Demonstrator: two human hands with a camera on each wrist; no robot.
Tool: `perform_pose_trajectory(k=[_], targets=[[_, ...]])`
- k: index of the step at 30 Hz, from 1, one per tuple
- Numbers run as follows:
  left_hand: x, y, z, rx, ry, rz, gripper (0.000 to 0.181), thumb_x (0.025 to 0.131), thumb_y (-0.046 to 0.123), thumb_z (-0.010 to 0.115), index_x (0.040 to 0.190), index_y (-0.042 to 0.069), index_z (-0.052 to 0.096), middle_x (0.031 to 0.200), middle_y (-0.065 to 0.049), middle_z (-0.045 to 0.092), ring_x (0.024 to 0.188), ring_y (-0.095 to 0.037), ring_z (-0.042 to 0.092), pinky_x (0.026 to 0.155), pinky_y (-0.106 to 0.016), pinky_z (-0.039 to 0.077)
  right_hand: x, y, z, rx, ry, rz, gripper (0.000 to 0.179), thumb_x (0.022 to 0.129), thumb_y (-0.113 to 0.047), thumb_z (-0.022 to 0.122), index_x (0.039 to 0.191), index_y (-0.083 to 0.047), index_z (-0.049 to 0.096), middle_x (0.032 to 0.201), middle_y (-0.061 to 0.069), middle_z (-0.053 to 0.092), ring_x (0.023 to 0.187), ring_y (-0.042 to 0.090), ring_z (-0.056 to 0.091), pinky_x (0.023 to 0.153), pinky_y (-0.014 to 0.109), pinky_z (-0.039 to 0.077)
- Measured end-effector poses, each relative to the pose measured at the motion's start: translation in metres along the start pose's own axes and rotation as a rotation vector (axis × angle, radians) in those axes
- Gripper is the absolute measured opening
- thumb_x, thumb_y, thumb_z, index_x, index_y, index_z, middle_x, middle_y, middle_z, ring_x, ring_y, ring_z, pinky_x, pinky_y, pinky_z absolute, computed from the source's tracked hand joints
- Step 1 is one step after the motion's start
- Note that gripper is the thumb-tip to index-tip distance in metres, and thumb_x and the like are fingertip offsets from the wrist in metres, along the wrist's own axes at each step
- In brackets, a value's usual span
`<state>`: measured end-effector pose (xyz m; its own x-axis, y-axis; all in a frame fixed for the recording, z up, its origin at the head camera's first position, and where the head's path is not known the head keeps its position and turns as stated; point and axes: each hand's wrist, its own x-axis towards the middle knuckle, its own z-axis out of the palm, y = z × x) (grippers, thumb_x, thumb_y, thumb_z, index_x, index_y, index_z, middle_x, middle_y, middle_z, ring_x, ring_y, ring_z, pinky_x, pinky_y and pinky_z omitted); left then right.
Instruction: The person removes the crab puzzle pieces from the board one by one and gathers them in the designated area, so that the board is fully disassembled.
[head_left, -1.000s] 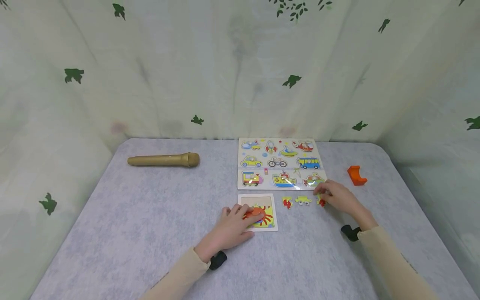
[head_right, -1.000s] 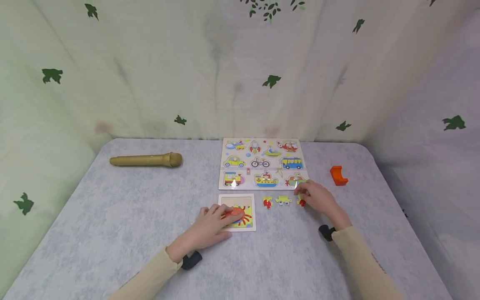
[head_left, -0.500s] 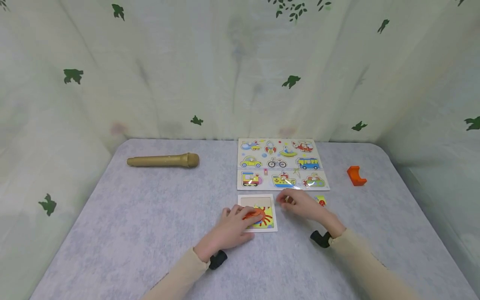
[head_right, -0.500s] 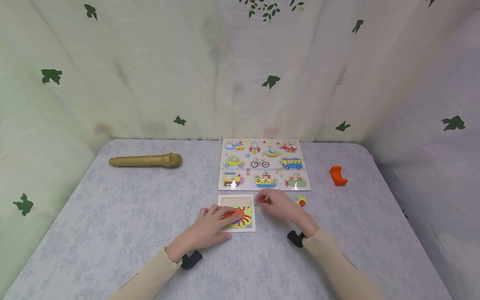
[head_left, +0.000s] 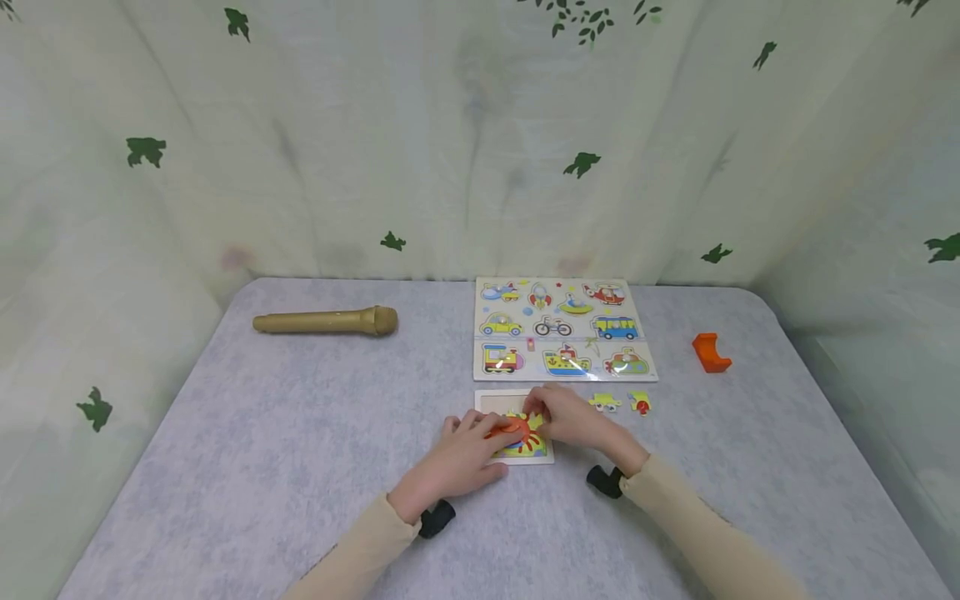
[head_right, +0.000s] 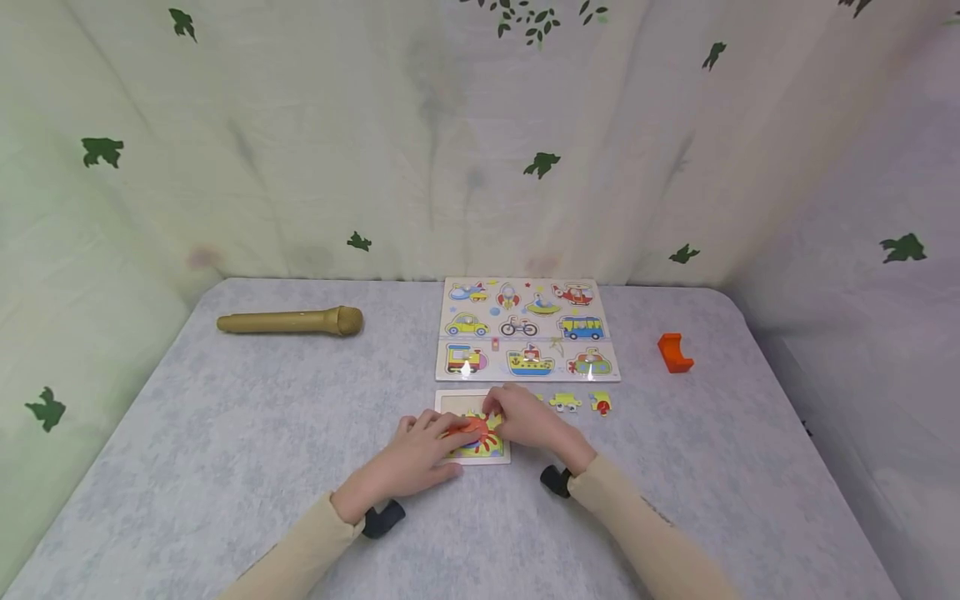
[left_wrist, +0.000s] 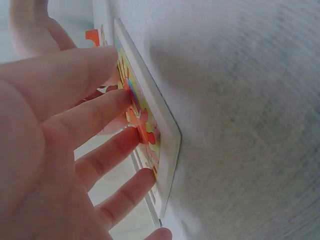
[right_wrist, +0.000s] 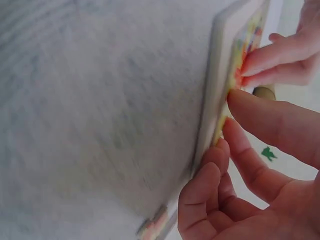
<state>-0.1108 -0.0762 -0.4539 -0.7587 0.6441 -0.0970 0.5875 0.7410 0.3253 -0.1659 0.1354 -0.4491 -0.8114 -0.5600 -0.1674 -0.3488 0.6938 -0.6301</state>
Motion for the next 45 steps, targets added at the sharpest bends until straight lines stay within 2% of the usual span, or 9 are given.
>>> perform_pose_trajectory(k=[4,13,22,32,39,45], targets=[[0.0000,0.0005,-0.0014,0.008,-0.011,0.000,0.048,0.095,0.033,0.060,0.141,0.024,0.050,0.139,-0.002,0.045,0.121,-0.026,0.037,0.083,-0.042,0.031,0.0026,-0.0012,0.0004,0.019,-0.015,0.028,0.024,0.077,0.005,0.070,0.096,-0.008,0.062,0.085,0.001,0.052,0.076,0.017,0.047,0.068,0.031,0.041],[0.0008,0.0003,-0.0026,0.017,-0.021,0.011,0.046,0.094,0.032,0.061,0.138,0.024,0.053,0.138,-0.003,0.047,0.119,-0.026,0.039,0.084,-0.043,0.033,0.0043,0.0017,0.0037,0.034,-0.008,0.036,0.027,0.076,0.009,0.067,0.090,-0.012,0.056,0.083,0.001,0.051,0.076,0.017,0.047,0.068,0.033,0.040],[0.0021,-0.0016,-0.0007,0.045,-0.022,0.010,0.048,0.095,0.035,0.059,0.141,0.027,0.050,0.141,-0.001,0.045,0.122,-0.025,0.038,0.083,-0.041,0.033,0.0035,0.0034,0.0038,0.069,-0.013,0.005,0.027,0.081,0.007,0.066,0.093,-0.013,0.053,0.080,-0.001,0.053,0.073,0.017,0.049,0.067,0.033,0.041],[0.0015,-0.0009,-0.0021,0.043,-0.031,-0.002,0.048,0.094,0.035,0.060,0.141,0.027,0.050,0.140,0.001,0.045,0.119,-0.023,0.038,0.084,-0.041,0.032,0.0011,0.0065,0.0036,0.090,-0.001,-0.042,0.030,0.078,0.009,0.063,0.091,-0.015,0.051,0.080,0.000,0.052,0.073,0.018,0.048,0.067,0.034,0.038],[0.0018,0.0022,-0.0029,0.100,-0.058,0.003,0.050,0.093,0.035,0.062,0.140,0.034,0.049,0.143,-0.004,0.044,0.121,-0.030,0.038,0.084,-0.044,0.034,0.0024,0.0054,0.0035,0.067,0.007,-0.032,0.030,0.078,0.010,0.062,0.090,-0.015,0.051,0.080,-0.001,0.051,0.074,0.017,0.049,0.068,0.035,0.039],[0.0024,0.0041,-0.0037,0.131,-0.051,0.005,0.046,0.093,0.038,0.062,0.138,0.034,0.053,0.140,-0.003,0.046,0.117,-0.028,0.040,0.082,-0.043,0.034,0.0027,0.0058,0.0033,0.085,-0.001,-0.026,0.030,0.077,0.010,0.062,0.090,-0.015,0.051,0.079,-0.001,0.051,0.074,0.018,0.049,0.068,0.035,0.038]])
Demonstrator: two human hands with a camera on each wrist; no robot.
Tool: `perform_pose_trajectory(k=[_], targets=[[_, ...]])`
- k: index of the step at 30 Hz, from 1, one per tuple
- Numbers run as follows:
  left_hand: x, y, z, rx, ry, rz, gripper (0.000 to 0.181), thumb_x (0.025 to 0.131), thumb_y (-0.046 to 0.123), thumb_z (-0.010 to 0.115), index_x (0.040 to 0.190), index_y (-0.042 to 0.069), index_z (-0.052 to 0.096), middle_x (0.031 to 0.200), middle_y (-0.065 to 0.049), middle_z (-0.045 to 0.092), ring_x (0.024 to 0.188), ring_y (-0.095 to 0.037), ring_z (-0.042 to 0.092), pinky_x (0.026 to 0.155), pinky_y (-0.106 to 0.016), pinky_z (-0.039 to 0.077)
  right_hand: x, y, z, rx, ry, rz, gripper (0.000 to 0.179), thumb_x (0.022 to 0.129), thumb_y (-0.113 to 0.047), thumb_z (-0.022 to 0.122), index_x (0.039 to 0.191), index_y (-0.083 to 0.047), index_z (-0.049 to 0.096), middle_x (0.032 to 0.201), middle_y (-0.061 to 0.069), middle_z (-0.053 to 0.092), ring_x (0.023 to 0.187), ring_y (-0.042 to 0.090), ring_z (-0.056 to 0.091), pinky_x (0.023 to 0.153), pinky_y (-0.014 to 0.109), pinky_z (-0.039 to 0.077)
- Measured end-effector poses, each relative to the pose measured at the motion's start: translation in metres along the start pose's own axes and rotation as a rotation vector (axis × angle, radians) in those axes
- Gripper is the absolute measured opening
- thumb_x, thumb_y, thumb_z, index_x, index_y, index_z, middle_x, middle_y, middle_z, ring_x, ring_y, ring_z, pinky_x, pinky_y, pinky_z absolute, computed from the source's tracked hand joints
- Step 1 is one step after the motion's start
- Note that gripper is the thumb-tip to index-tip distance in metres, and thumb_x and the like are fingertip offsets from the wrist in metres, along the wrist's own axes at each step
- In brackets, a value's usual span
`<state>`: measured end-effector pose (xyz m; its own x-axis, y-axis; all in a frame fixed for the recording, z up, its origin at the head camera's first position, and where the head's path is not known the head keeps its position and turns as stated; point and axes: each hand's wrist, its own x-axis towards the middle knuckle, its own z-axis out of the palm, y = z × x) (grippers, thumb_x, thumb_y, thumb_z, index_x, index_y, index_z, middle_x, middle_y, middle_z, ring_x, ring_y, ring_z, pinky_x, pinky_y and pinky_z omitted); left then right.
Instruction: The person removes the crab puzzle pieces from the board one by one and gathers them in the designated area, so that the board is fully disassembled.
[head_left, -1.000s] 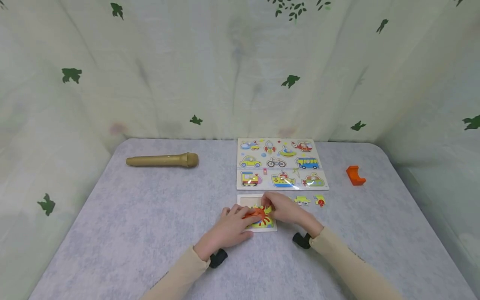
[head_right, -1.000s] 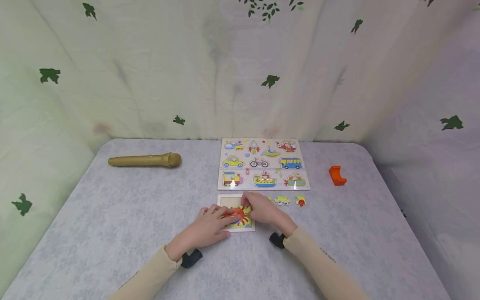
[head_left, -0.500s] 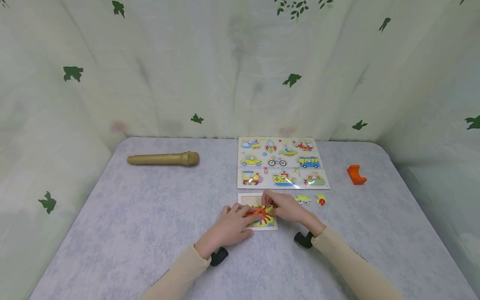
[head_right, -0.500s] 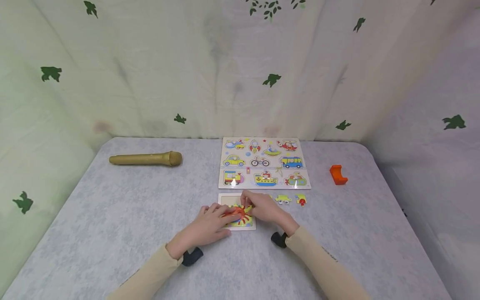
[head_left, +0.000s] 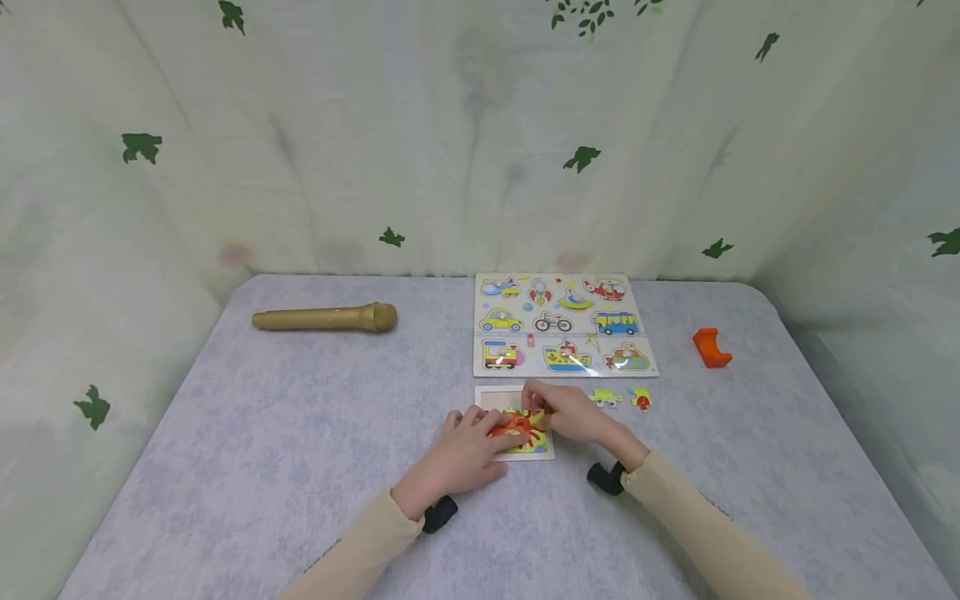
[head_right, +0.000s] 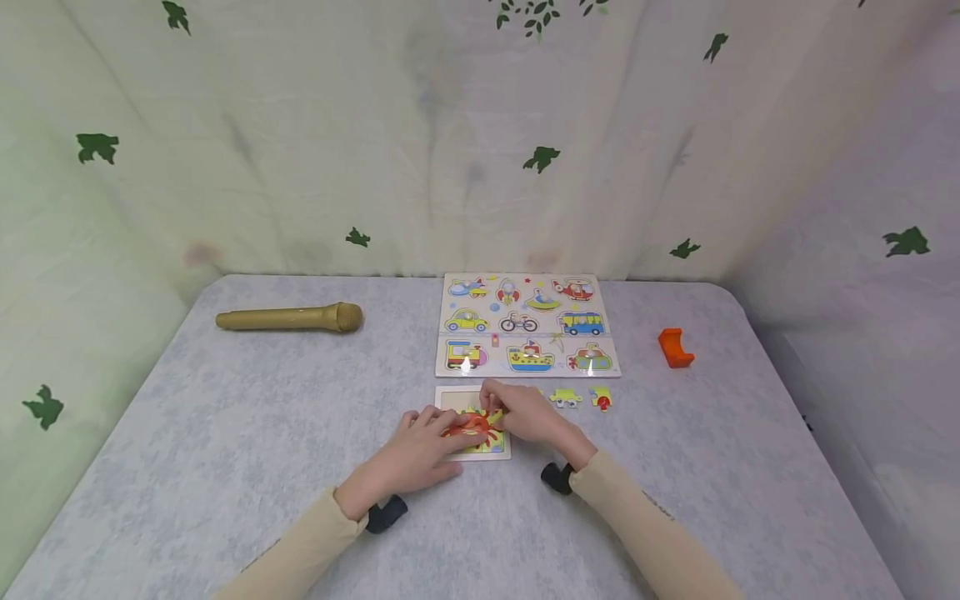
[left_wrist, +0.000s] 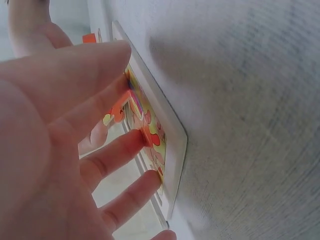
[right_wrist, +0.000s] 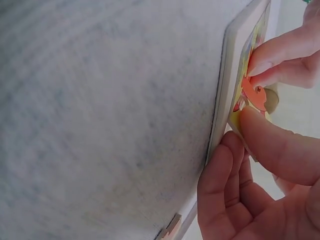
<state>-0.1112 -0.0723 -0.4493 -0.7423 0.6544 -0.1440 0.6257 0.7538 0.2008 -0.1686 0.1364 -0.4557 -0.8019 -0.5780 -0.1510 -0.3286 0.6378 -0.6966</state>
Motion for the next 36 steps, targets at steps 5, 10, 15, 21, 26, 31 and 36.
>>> perform_pose_trajectory(k=[5,10,15,21,26,31,36], targets=[[0.000,0.000,0.001,0.012,0.000,-0.003,0.046,0.092,0.038,0.062,0.137,0.035,0.053,0.140,-0.003,0.046,0.115,-0.027,0.040,0.081,-0.043,0.034,0.000,0.001,0.000,0.030,0.001,0.007,0.030,0.078,0.010,0.062,0.090,-0.015,0.052,0.080,-0.001,0.051,0.075,0.018,0.048,0.069,0.035,0.038],[0.000,0.000,0.002,0.020,0.004,0.002,0.046,0.093,0.036,0.061,0.137,0.035,0.053,0.139,-0.003,0.046,0.115,-0.028,0.040,0.082,-0.044,0.035,0.000,0.001,0.001,0.038,0.009,0.012,0.031,0.077,0.011,0.061,0.090,-0.015,0.053,0.080,-0.001,0.051,0.074,0.018,0.049,0.068,0.035,0.038],[0.000,-0.001,0.001,0.018,0.005,0.007,0.046,0.092,0.034,0.062,0.137,0.034,0.054,0.139,-0.003,0.046,0.115,-0.028,0.039,0.081,-0.045,0.034,0.001,0.002,0.002,0.063,0.018,0.033,0.032,0.076,0.013,0.060,0.089,-0.015,0.053,0.080,0.000,0.052,0.074,0.019,0.049,0.067,0.034,0.038],[-0.001,0.000,0.000,0.015,0.014,0.012,0.046,0.092,0.033,0.064,0.137,0.033,0.054,0.137,-0.003,0.047,0.114,-0.027,0.040,0.082,-0.045,0.035,0.002,0.002,0.003,0.081,0.033,0.065,0.032,0.076,0.014,0.058,0.088,-0.015,0.055,0.080,0.000,0.052,0.074,0.020,0.049,0.067,0.035,0.038],[-0.001,0.000,-0.002,0.008,0.021,0.004,0.046,0.091,0.032,0.065,0.136,0.034,0.054,0.136,-0.004,0.047,0.113,-0.026,0.041,0.084,-0.046,0.034,0.002,0.004,0.000,0.102,0.044,0.068,0.029,0.079,0.012,0.058,0.090,-0.015,0.055,0.081,0.002,0.052,0.075,0.020,0.048,0.067,0.034,0.037],[-0.001,0.000,-0.002,0.013,0.009,0.001,0.046,0.091,0.032,0.064,0.136,0.034,0.054,0.136,-0.003,0.047,0.114,-0.026,0.041,0.084,-0.046,0.034,0.002,0.008,-0.014,0.165,0.134,0.112,0.025,0.081,0.011,0.059,0.091,-0.011,0.053,0.080,0.005,0.050,0.071,0.021,0.046,0.064,0.033,0.036],[0.000,0.000,-0.001,0.018,0.001,0.004,0.047,0.092,0.032,0.064,0.137,0.035,0.053,0.136,-0.003,0.046,0.114,-0.026,0.040,0.084,-0.046,0.034,-0.007,0.016,-0.030,0.216,0.131,0.155,0.021,0.084,0.007,0.061,0.095,-0.009,0.057,0.085,0.005,0.056,0.072,0.022,0.049,0.061,0.032,0.041]])
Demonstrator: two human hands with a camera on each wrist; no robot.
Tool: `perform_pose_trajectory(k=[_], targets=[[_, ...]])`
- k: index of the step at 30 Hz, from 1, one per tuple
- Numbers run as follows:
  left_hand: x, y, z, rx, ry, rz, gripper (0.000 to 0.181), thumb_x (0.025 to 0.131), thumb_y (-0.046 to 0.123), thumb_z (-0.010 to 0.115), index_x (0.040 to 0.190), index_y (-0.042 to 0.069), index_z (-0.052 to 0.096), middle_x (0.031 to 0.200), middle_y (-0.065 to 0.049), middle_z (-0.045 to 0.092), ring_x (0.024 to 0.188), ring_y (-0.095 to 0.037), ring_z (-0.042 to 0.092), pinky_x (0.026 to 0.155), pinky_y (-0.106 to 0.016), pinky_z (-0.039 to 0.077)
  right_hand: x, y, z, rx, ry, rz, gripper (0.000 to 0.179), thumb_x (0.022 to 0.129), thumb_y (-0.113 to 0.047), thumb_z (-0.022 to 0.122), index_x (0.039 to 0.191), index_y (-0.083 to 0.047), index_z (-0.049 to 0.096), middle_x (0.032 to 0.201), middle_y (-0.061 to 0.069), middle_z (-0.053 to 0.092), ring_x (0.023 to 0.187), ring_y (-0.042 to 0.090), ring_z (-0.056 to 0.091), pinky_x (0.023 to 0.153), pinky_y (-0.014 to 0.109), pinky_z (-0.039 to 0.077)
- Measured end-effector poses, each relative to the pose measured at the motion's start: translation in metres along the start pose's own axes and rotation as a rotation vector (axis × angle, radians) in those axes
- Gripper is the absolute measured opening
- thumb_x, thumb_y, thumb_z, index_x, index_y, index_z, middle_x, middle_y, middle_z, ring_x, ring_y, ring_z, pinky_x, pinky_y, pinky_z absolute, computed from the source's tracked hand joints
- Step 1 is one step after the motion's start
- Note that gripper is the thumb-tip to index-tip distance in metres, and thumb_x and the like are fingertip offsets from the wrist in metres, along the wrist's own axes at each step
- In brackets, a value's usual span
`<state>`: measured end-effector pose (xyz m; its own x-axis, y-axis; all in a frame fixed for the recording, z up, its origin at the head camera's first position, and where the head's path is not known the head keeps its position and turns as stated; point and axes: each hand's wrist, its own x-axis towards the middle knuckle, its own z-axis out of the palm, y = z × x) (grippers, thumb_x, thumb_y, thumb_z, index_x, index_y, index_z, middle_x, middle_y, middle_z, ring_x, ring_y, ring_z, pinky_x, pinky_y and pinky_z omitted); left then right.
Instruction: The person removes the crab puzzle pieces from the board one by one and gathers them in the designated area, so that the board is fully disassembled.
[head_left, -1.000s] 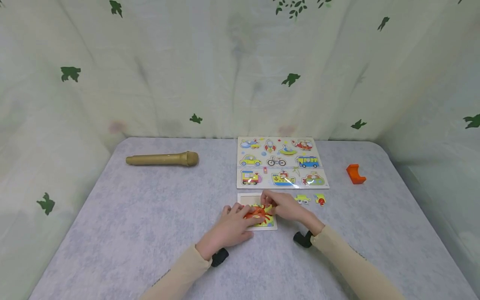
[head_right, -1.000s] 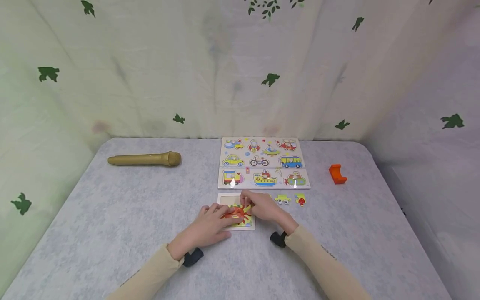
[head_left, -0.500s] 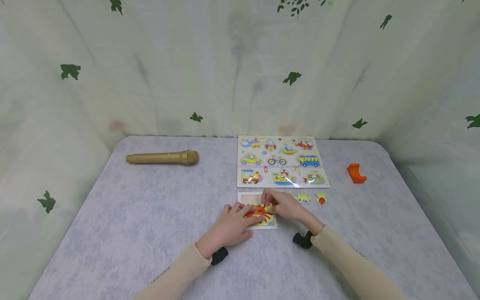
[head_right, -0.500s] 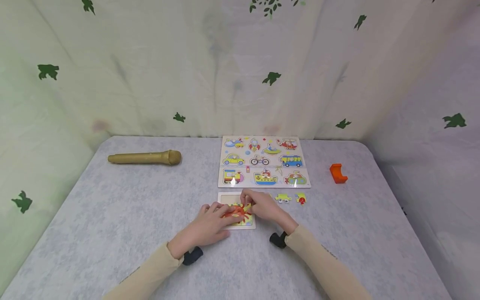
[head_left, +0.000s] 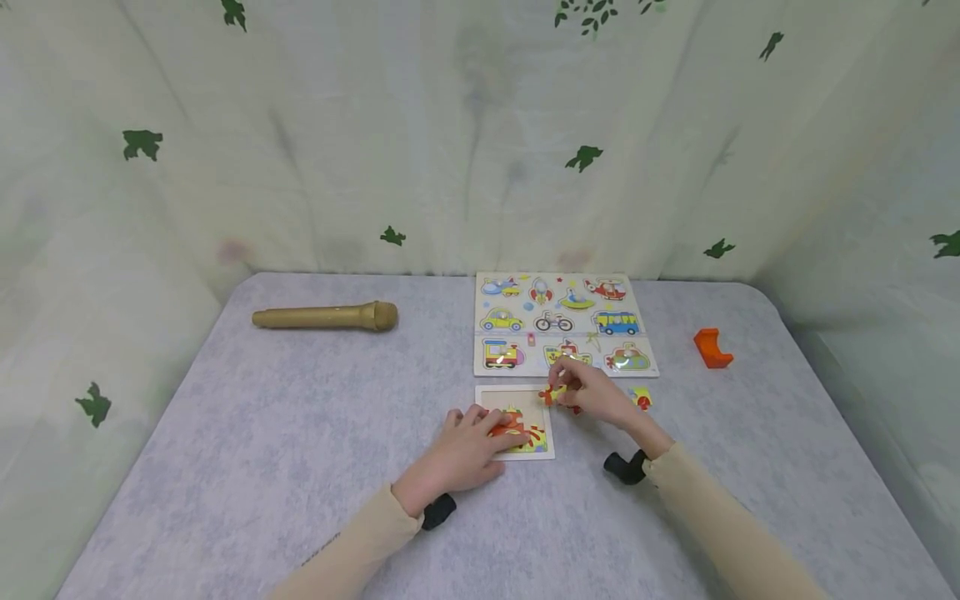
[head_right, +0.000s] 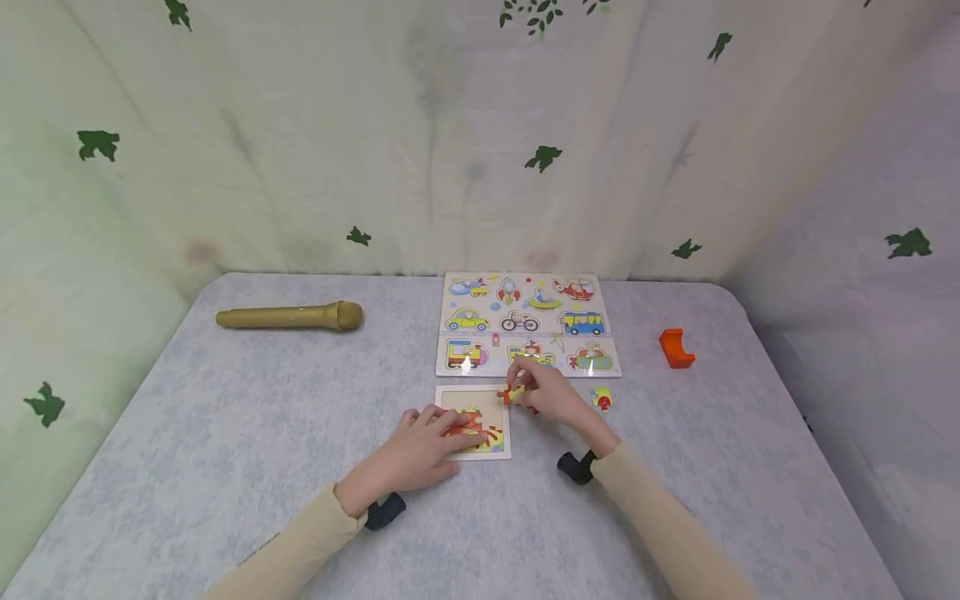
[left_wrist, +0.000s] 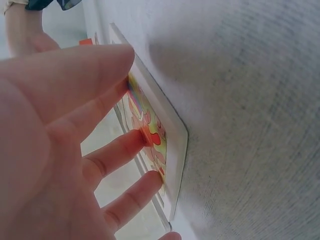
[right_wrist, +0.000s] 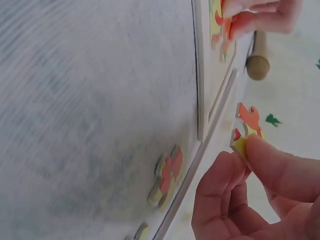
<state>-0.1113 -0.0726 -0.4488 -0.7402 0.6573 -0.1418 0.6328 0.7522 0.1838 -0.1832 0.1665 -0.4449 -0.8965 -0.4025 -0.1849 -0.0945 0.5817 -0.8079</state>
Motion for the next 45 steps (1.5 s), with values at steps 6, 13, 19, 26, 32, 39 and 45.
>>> perform_pose_trajectory(k=[6,13,19,26,32,39,45], targets=[[0.001,0.000,0.002,-0.028,-0.004,0.001,0.047,0.093,0.030,0.062,0.138,0.036,0.052,0.138,-0.002,0.046,0.117,-0.026,0.039,0.086,-0.046,0.033,-0.018,0.014,-0.021,0.046,-0.001,-0.027,0.019,0.085,0.006,0.056,0.101,-0.004,0.061,0.089,0.008,0.057,0.077,0.024,0.051,0.066,0.034,0.046],[0.000,-0.001,0.004,-0.069,0.005,-0.006,0.046,0.094,0.029,0.060,0.139,0.034,0.051,0.140,-0.003,0.045,0.119,-0.027,0.038,0.085,-0.046,0.032,-0.045,0.042,-0.044,0.073,0.020,0.030,0.016,0.091,0.000,0.057,0.107,0.003,0.059,0.081,0.008,0.052,0.071,0.026,0.050,0.058,0.029,0.042],[-0.001,-0.002,0.004,-0.092,0.003,-0.007,0.047,0.094,0.028,0.060,0.140,0.033,0.050,0.141,-0.002,0.044,0.119,-0.027,0.037,0.086,-0.047,0.031,-0.070,0.061,-0.057,0.071,0.070,0.104,0.018,0.090,-0.004,0.062,0.106,0.004,0.057,0.083,0.009,0.051,0.075,0.024,0.051,0.060,0.028,0.045],[-0.002,-0.002,0.004,-0.108,-0.004,-0.009,0.049,0.094,0.028,0.060,0.141,0.033,0.048,0.143,-0.002,0.042,0.121,-0.028,0.036,0.088,-0.047,0.031,-0.086,0.076,-0.060,0.042,0.105,0.228,0.020,0.088,-0.003,0.063,0.105,0.005,0.057,0.087,0.009,0.057,0.078,0.023,0.053,0.066,0.029,0.049],[-0.002,-0.001,0.002,-0.125,0.005,0.000,0.049,0.093,0.026,0.061,0.141,0.031,0.049,0.142,-0.004,0.043,0.121,-0.028,0.036,0.088,-0.048,0.031,-0.090,0.083,-0.060,-0.017,0.140,0.276,0.019,0.088,-0.005,0.063,0.105,0.003,0.060,0.086,0.008,0.056,0.080,0.023,0.052,0.064,0.028,0.048],[-0.004,-0.004,0.003,-0.132,0.018,0.017,0.048,0.094,0.028,0.061,0.141,0.029,0.050,0.142,-0.004,0.043,0.123,-0.028,0.036,0.093,-0.051,0.031,-0.091,0.077,-0.057,-0.184,0.161,0.224,0.013,0.085,-0.003,0.065,0.096,0.001,0.060,0.077,0.005,0.050,0.073,0.021,0.048,0.060,0.029,0.041],[-0.008,-0.012,0.002,-0.200,0.037,0.041,0.043,0.096,0.027,0.057,0.138,0.021,0.054,0.141,-0.005,0.043,0.126,-0.026,0.038,0.097,-0.050,0.030,-0.090,0.073,-0.054,-0.273,0.152,0.240,0.012,0.083,-0.002,0.064,0.092,-0.001,0.056,0.073,0.004,0.048,0.068,0.020,0.045,0.059,0.031,0.037]])
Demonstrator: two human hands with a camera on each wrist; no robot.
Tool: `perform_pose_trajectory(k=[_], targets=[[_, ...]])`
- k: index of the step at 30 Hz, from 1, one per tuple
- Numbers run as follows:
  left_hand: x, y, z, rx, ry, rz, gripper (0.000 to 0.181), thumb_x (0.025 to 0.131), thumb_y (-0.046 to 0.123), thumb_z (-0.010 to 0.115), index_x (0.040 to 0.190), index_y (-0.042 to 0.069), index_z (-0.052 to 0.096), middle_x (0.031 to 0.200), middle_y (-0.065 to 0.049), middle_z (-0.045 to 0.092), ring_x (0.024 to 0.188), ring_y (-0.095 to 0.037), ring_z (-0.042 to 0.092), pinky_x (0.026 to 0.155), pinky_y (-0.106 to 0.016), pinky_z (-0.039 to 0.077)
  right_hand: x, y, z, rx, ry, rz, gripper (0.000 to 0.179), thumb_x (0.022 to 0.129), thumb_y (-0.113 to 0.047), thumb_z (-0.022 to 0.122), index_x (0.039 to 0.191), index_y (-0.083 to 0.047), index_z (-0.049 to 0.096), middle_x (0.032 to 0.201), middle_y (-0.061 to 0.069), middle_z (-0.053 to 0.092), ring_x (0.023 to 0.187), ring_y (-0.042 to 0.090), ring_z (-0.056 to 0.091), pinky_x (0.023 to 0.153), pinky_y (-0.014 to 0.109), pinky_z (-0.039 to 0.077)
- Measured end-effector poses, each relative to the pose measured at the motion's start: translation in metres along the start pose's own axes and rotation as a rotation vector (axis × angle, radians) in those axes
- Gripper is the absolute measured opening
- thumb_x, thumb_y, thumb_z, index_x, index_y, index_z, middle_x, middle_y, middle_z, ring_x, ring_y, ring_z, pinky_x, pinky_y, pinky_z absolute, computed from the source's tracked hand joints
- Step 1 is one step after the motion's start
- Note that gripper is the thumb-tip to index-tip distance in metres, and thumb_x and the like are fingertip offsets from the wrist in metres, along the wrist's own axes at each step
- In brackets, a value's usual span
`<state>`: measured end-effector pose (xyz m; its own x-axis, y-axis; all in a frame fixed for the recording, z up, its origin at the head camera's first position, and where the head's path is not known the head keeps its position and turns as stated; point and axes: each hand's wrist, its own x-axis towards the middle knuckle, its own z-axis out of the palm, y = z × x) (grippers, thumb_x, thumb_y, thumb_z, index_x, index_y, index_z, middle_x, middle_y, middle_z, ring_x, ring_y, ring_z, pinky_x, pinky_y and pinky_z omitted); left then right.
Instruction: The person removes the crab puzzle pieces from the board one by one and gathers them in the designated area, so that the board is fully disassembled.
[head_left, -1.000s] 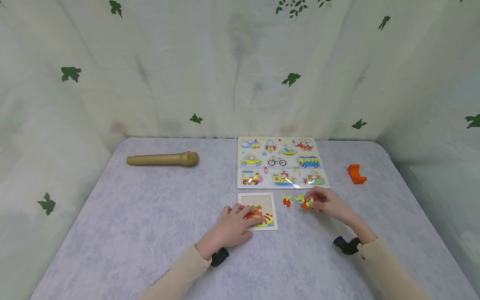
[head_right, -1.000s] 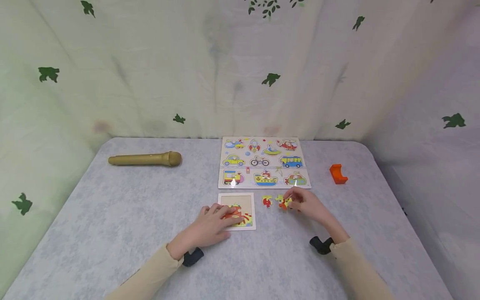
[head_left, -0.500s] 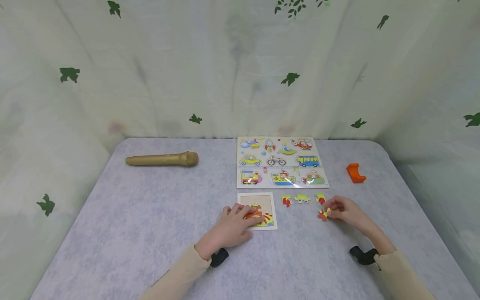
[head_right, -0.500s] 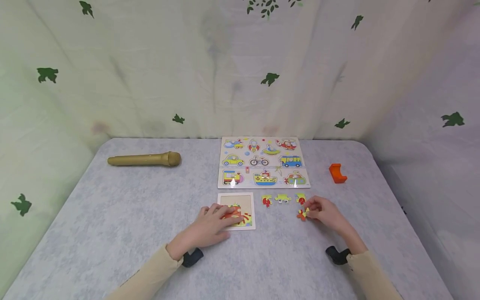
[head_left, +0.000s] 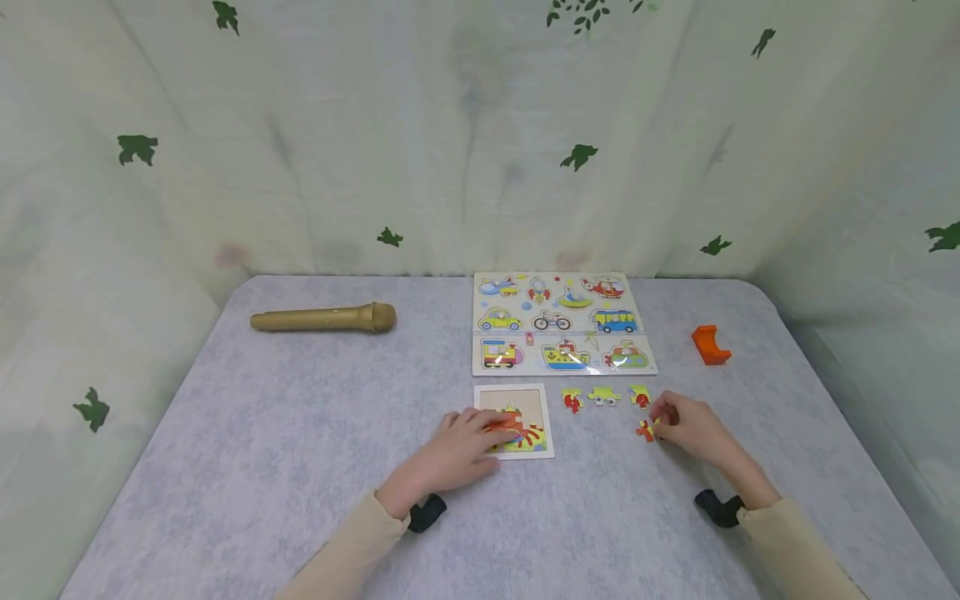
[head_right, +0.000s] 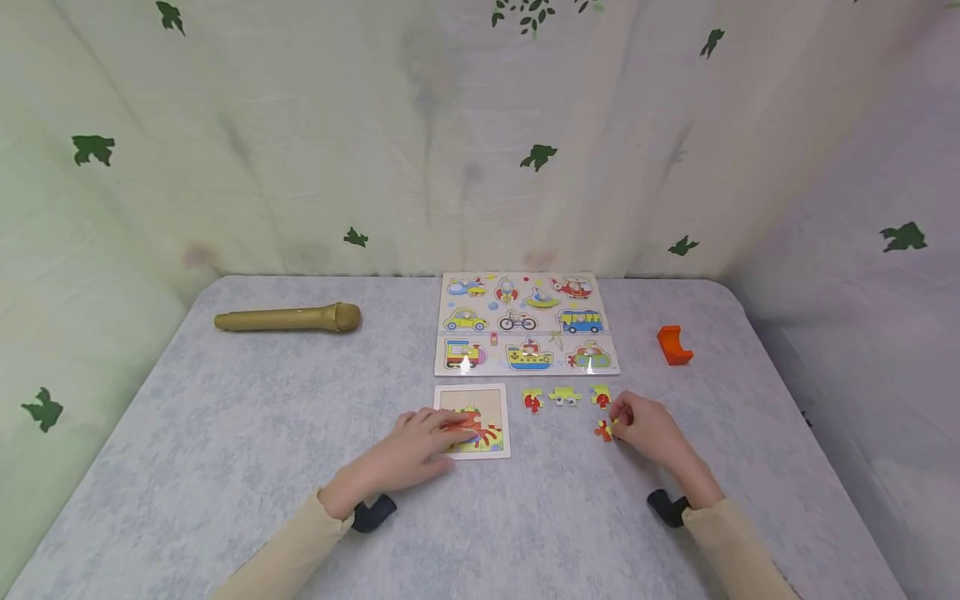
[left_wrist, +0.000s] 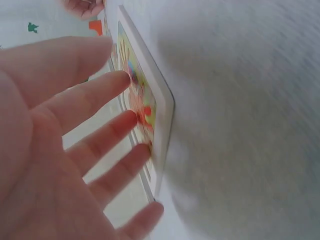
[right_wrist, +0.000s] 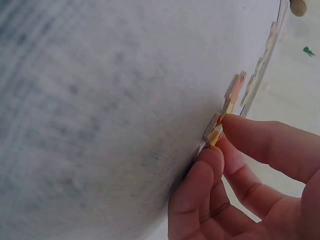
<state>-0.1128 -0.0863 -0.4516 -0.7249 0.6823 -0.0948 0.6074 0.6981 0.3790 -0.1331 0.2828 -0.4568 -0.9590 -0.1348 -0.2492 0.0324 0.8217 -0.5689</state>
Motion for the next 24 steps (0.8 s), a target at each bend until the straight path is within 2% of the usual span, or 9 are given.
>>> perform_pose_trajectory(k=[5,8,11,19,24], targets=[[-0.004,-0.005,-0.003,-0.074,0.027,0.022,0.039,0.096,0.022,0.058,0.133,0.011,0.058,0.135,-0.008,0.047,0.125,-0.024,0.042,0.101,-0.050,0.029,0.001,-0.006,-0.002,-0.006,0.018,-0.021,0.010,0.085,-0.003,0.063,0.092,-0.002,0.057,0.071,0.004,0.048,0.065,0.019,0.045,0.057,0.031,0.037],[-0.006,-0.007,-0.003,-0.067,0.027,0.034,0.039,0.096,0.022,0.058,0.133,0.009,0.058,0.134,-0.007,0.048,0.125,-0.024,0.042,0.102,-0.050,0.028,0.004,-0.015,0.000,-0.006,0.030,-0.064,0.008,0.087,-0.004,0.063,0.093,-0.002,0.058,0.070,0.003,0.048,0.064,0.019,0.046,0.056,0.030,0.038],[-0.007,-0.009,-0.002,-0.049,0.025,0.034,0.039,0.097,0.023,0.057,0.134,0.010,0.057,0.135,-0.007,0.048,0.126,-0.024,0.041,0.102,-0.050,0.028,0.010,-0.028,0.005,0.019,0.004,-0.105,0.007,0.088,-0.004,0.061,0.094,-0.003,0.059,0.072,0.003,0.050,0.063,0.018,0.047,0.054,0.029,0.040],[-0.010,-0.009,-0.001,-0.027,0.028,0.017,0.040,0.096,0.022,0.058,0.134,0.013,0.057,0.137,-0.006,0.047,0.128,-0.024,0.039,0.101,-0.051,0.028,0.028,-0.085,0.038,0.104,-0.092,-0.310,0.009,0.089,-0.003,0.063,0.097,-0.005,0.064,0.083,0.000,0.057,0.076,0.017,0.051,0.067,0.030,0.045],[-0.009,-0.008,-0.004,-0.016,0.026,0.017,0.038,0.095,0.023,0.060,0.132,0.014,0.060,0.135,-0.006,0.050,0.127,-0.024,0.042,0.099,-0.052,0.031,0.038,-0.119,0.060,0.098,-0.180,-0.400,0.021,0.089,-0.006,0.065,0.110,-0.003,0.065,0.091,-0.001,0.058,0.081,0.015,0.053,0.072,0.030,0.046]])
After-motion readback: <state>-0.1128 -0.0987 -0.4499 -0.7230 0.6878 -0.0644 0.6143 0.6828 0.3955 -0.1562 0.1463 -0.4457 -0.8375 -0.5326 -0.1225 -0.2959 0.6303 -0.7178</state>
